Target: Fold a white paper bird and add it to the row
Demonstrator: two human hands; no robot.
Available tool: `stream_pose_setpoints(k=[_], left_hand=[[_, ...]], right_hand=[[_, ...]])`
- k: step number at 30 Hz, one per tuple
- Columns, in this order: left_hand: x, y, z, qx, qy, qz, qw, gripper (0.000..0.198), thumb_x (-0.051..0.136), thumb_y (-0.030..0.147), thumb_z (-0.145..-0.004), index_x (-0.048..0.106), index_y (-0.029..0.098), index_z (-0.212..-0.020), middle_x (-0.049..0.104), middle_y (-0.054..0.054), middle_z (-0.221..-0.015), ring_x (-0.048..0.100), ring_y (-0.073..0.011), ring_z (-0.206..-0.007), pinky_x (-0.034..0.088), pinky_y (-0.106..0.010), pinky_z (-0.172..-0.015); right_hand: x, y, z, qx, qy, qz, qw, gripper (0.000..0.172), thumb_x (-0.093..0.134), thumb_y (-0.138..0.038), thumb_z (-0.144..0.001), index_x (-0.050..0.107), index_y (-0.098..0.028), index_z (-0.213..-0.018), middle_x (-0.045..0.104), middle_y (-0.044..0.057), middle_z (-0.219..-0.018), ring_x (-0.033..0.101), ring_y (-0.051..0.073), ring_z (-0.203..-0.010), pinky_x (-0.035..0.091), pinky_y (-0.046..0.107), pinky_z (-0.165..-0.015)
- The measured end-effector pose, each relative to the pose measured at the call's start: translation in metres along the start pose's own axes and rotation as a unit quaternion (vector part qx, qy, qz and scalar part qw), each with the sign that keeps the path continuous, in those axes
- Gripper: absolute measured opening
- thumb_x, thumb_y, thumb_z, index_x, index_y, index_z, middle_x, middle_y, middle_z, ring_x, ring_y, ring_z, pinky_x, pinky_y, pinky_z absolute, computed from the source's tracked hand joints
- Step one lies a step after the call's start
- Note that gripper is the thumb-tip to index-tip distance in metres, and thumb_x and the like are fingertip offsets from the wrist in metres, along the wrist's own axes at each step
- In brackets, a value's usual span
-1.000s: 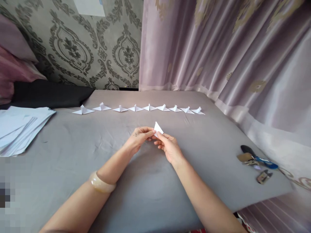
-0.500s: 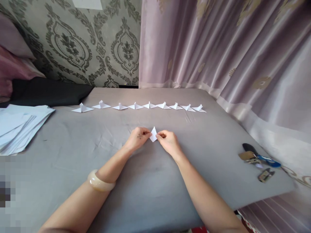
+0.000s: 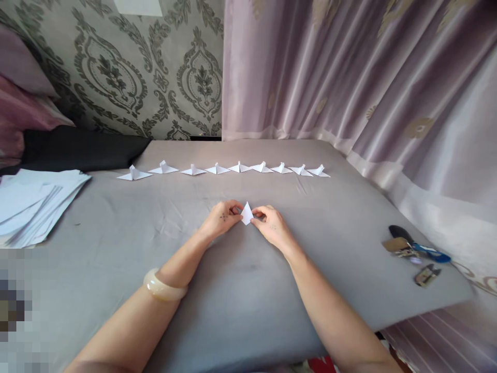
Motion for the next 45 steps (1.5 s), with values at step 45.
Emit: stream_pose_setpoints(k=[45], left_hand=[[-0.007, 0.020, -0.001, 0.186, -0.063, -0.121, 0.973, 0.009, 0.063, 0.018, -0.069, 0.071, 0.021, -0.066, 0.064, -0.003, -0.074, 0.054, -0.0139, -0.060, 0.040, -0.025, -0.062]], right_hand=[[0.000, -0.003, -0.019, -0.039, -0.093, 0.067, 0.993, 0.013, 0.063, -0.026, -0.075, 0.071, -0.017, -0.080, 0.066, 0.001, -0.070, 0.055, 0.013, -0.060, 0.042, 0.024, -0.059]])
Point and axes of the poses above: each hand's wrist, its own z-axis away from the middle knuckle, its own x-axis out of the palm, y = z × x, the point moved 6 cm from there along -z, towards the middle knuckle
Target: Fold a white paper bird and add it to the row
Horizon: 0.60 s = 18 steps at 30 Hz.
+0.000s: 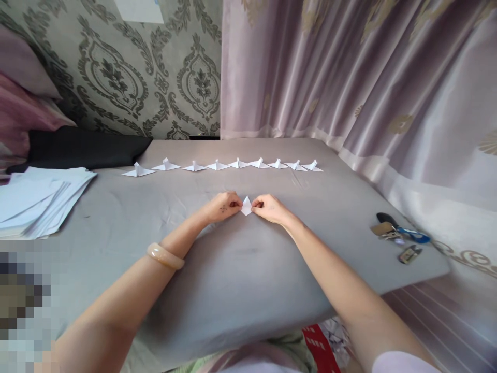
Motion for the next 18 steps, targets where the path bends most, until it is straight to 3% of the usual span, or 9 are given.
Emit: stream_pose_setpoints(k=[6, 13, 18], left_hand=[[0.005, 0.001, 0.005, 0.067, -0.020, -0.063, 0.996, 0.016, 0.056, 0.016, -0.077, 0.071, 0.020, -0.074, 0.064, -0.004, -0.081, 0.057, -0.0141, -0.065, 0.041, -0.024, -0.064], [0.009, 0.002, 0.009, 0.101, -0.052, -0.131, 0.985, 0.021, 0.049, 0.018, -0.087, 0.070, 0.018, -0.086, 0.067, -0.006, -0.093, 0.061, -0.0142, -0.073, 0.044, -0.024, -0.070], [0.010, 0.004, 0.014, 0.110, -0.059, -0.171, 0.977, 0.026, 0.046, 0.015, -0.089, 0.071, 0.019, -0.094, 0.068, -0.008, -0.101, 0.064, -0.0191, -0.089, 0.047, -0.027, -0.077]], right_hand=[[0.001, -0.006, 0.010, -0.051, 0.006, 0.041, 0.998, 0.015, 0.056, -0.022, -0.083, 0.070, -0.018, -0.087, 0.063, 0.004, -0.093, 0.058, 0.012, -0.071, 0.043, 0.024, -0.068], [0.000, -0.017, 0.022, -0.094, 0.005, 0.096, 0.991, 0.021, 0.049, -0.018, -0.090, 0.069, -0.020, -0.092, 0.058, 0.003, -0.092, 0.055, 0.013, -0.072, 0.039, 0.025, -0.069], [0.003, -0.019, 0.028, -0.118, 0.016, 0.155, 0.981, 0.024, 0.046, -0.018, -0.093, 0.069, -0.020, -0.101, 0.060, 0.006, -0.099, 0.058, 0.015, -0.076, 0.038, 0.025, -0.070]])
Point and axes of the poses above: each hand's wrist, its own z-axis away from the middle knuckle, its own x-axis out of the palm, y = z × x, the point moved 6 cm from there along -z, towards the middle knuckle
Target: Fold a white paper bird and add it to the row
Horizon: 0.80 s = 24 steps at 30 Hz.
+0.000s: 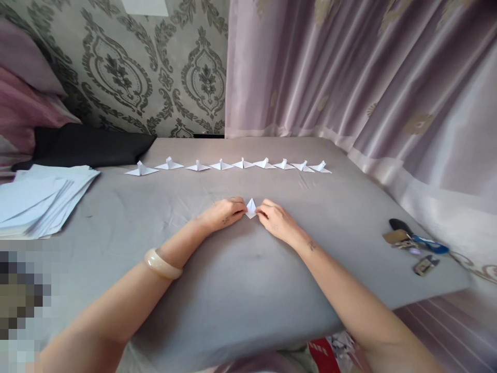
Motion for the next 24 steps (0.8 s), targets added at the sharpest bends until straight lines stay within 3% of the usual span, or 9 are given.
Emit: stream_pose_setpoints(k=[3, 6, 10, 13, 16, 19, 22, 24], left_hand=[[-0.002, 0.008, 0.005, -0.004, 0.003, -0.047, 0.999, 0.033, 0.045, 0.009, -0.083, 0.072, 0.019, -0.099, 0.068, -0.009, -0.106, 0.064, -0.0214, -0.098, 0.048, -0.028, -0.078], [-0.005, 0.016, 0.009, -0.027, 0.007, -0.099, 0.995, 0.031, 0.049, 0.011, -0.081, 0.073, 0.021, -0.098, 0.068, -0.007, -0.105, 0.063, -0.0219, -0.095, 0.048, -0.027, -0.069], [-0.005, 0.018, 0.006, -0.093, 0.015, -0.105, 0.990, 0.030, 0.047, 0.027, -0.091, 0.073, 0.021, -0.078, 0.068, -0.006, -0.096, 0.062, -0.0222, -0.093, 0.043, -0.027, -0.059], [-0.003, 0.011, 0.001, -0.151, 0.027, -0.078, 0.985, 0.029, 0.052, 0.032, -0.090, 0.069, 0.021, -0.070, 0.067, -0.005, -0.092, 0.062, -0.0216, -0.091, 0.040, -0.026, -0.060], [0.003, 0.001, -0.001, -0.196, 0.040, -0.021, 0.980, 0.023, 0.058, 0.035, -0.087, 0.066, 0.021, -0.070, 0.064, -0.004, -0.087, 0.060, -0.0199, -0.083, 0.041, -0.027, -0.063], [0.008, -0.010, 0.000, -0.239, 0.068, 0.040, 0.968, 0.013, 0.065, 0.034, -0.083, 0.066, 0.020, -0.082, 0.060, -0.004, -0.087, 0.058, -0.0210, -0.085, 0.044, -0.030, -0.072], [0.011, -0.016, 0.001, -0.261, 0.094, 0.056, 0.959, 0.022, 0.070, 0.032, -0.078, 0.067, 0.017, -0.094, 0.057, -0.007, -0.094, 0.057, -0.0221, -0.088, 0.046, -0.034, -0.082], [0.014, -0.019, 0.001, -0.269, 0.103, 0.069, 0.955, 0.022, 0.073, 0.029, -0.074, 0.068, 0.017, -0.091, 0.057, -0.008, -0.097, 0.057, -0.0219, -0.088, 0.047, -0.034, -0.083]], right_hand=[[0.000, -0.004, 0.006, -0.010, 0.008, 0.036, 0.999, 0.028, 0.044, -0.016, -0.093, 0.069, -0.020, -0.107, 0.062, 0.006, -0.102, 0.060, 0.016, -0.080, 0.039, 0.026, -0.070], [-0.002, -0.008, 0.010, 0.000, 0.017, 0.045, 0.999, 0.032, 0.045, -0.011, -0.087, 0.070, -0.020, -0.106, 0.064, 0.006, -0.101, 0.061, 0.015, -0.078, 0.039, 0.026, -0.069], [-0.003, -0.010, 0.005, 0.045, 0.024, 0.020, 0.999, 0.021, 0.051, -0.019, -0.085, 0.069, -0.021, -0.077, 0.065, 0.004, -0.087, 0.059, 0.015, -0.069, 0.037, 0.027, -0.065], [-0.004, -0.003, -0.004, 0.109, 0.027, -0.021, 0.993, 0.026, 0.055, -0.029, -0.086, 0.062, -0.021, -0.062, 0.065, 0.003, -0.079, 0.059, 0.016, -0.069, 0.036, 0.027, -0.064], [-0.003, 0.003, -0.008, 0.137, 0.024, -0.043, 0.989, 0.020, 0.059, -0.031, -0.083, 0.060, -0.022, -0.066, 0.066, 0.001, -0.077, 0.060, 0.017, -0.071, 0.036, 0.027, -0.063], [0.000, 0.006, -0.006, 0.148, 0.031, -0.050, 0.987, 0.014, 0.061, -0.033, -0.085, 0.060, -0.022, -0.075, 0.067, 0.001, -0.079, 0.061, 0.017, -0.074, 0.037, 0.026, -0.063], [0.002, 0.007, 0.000, 0.159, 0.060, -0.040, 0.985, 0.010, 0.061, -0.032, -0.086, 0.060, -0.022, -0.086, 0.066, 0.003, -0.090, 0.061, 0.018, -0.081, 0.039, 0.027, -0.068], [0.004, 0.006, 0.001, 0.153, 0.067, -0.041, 0.985, 0.008, 0.059, -0.030, -0.088, 0.061, -0.023, -0.090, 0.065, 0.004, -0.094, 0.061, 0.018, -0.083, 0.039, 0.028, -0.069]])
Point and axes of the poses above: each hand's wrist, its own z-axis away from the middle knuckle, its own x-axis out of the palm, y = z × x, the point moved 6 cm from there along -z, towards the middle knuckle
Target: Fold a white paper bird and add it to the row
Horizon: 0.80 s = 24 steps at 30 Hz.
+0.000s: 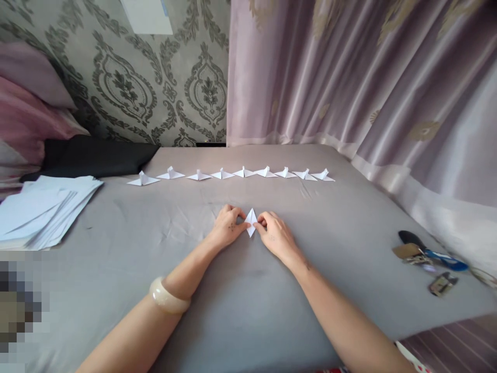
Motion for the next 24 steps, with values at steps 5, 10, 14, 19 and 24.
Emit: stream_pose_setpoints(k=[5, 10, 14, 19, 24], left_hand=[[0.001, 0.002, -0.001, -0.007, 0.010, 0.044, 0.999, 0.014, 0.076, 0.022, -0.066, 0.065, 0.016, -0.071, 0.059, -0.007, -0.094, 0.057, -0.0209, -0.089, 0.046, -0.033, -0.085], [-0.001, 0.010, 0.006, -0.005, -0.014, 0.095, 0.995, 0.014, 0.070, 0.027, -0.072, 0.062, 0.017, -0.069, 0.060, 0.000, -0.076, 0.055, -0.0145, -0.071, 0.043, -0.025, -0.069], [-0.001, 0.010, 0.011, -0.022, -0.033, 0.134, 0.990, 0.020, 0.067, 0.036, -0.075, 0.061, 0.017, -0.073, 0.053, 0.005, -0.059, 0.048, -0.0115, -0.057, 0.037, -0.023, -0.056], [-0.004, 0.013, 0.011, -0.040, -0.046, 0.365, 0.929, 0.033, 0.078, 0.039, -0.066, 0.054, 0.018, -0.076, 0.061, 0.003, -0.067, 0.057, -0.0120, -0.062, 0.041, -0.024, -0.061], [-0.009, 0.025, 0.015, -0.067, -0.109, 0.467, 0.875, 0.037, 0.083, 0.031, -0.065, 0.059, 0.018, -0.090, 0.073, -0.003, -0.079, 0.069, -0.0174, -0.077, 0.049, -0.031, -0.079]], right_hand=[[0.002, 0.000, 0.001, -0.007, 0.001, -0.050, 0.999, 0.004, 0.059, -0.026, -0.087, 0.061, -0.023, -0.088, 0.064, 0.002, -0.092, 0.061, 0.016, -0.081, 0.039, 0.027, -0.070], [0.002, 0.004, 0.001, -0.012, 0.011, -0.081, 0.997, 0.004, 0.059, -0.024, -0.086, 0.063, -0.023, -0.085, 0.064, 0.001, -0.091, 0.058, 0.015, -0.075, 0.040, 0.027, -0.069], [0.001, 0.006, 0.000, -0.011, 0.030, -0.108, 0.994, 0.008, 0.061, -0.027, -0.084, 0.064, -0.023, -0.090, 0.065, 0.002, -0.096, 0.055, 0.014, -0.070, 0.042, 0.028, -0.069], [0.000, 0.011, -0.001, 0.046, -0.036, -0.305, 0.951, 0.032, 0.064, -0.037, -0.081, 0.065, -0.019, -0.108, 0.068, 0.003, -0.092, 0.052, 0.011, -0.060, 0.041, 0.025, -0.057], [-0.007, 0.007, 0.005, 0.079, -0.145, -0.429, 0.888, 0.033, 0.070, -0.048, -0.076, 0.069, -0.015, -0.080, 0.049, -0.005, -0.055, 0.037, 0.007, -0.047, 0.028, 0.022, -0.047]])
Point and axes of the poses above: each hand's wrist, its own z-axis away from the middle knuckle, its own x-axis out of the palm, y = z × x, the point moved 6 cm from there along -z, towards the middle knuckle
